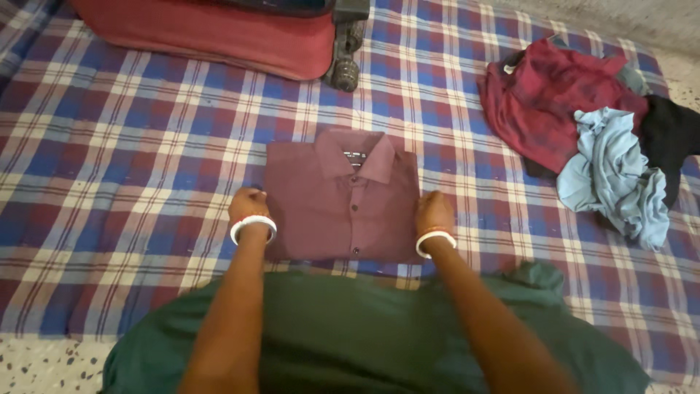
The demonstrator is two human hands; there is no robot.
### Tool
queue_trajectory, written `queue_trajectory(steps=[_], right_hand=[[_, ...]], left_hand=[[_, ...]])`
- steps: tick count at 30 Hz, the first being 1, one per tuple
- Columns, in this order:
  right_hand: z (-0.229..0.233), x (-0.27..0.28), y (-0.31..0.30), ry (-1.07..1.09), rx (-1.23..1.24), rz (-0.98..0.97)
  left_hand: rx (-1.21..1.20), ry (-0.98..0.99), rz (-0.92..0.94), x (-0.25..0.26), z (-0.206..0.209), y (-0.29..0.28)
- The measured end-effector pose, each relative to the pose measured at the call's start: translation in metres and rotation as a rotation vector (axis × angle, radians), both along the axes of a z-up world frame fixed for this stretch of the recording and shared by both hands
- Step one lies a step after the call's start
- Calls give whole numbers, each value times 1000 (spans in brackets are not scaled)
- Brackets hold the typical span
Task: The person folds a maroon shirt, a light blue shirt, and black trousers on a plaid bedsheet, then places the folded shirts into an open suitcase. The person handles each garment one at a time, smoothing and folding them neatly before packing.
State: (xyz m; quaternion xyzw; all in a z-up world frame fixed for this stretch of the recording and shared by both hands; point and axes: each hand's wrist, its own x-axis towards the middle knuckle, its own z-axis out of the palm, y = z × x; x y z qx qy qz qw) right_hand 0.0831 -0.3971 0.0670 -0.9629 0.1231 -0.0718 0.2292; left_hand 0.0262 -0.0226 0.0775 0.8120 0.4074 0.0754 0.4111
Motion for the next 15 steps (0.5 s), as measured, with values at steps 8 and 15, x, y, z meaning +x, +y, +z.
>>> queue_trajectory(steps=[8,15], right_hand=[[30,-24,84,-224,-144,375],[12,-12,63,132,-245,316]], left_hand=[[754,-219,-605,0,19,-102],[640,9,-614,-22,-4,-79]])
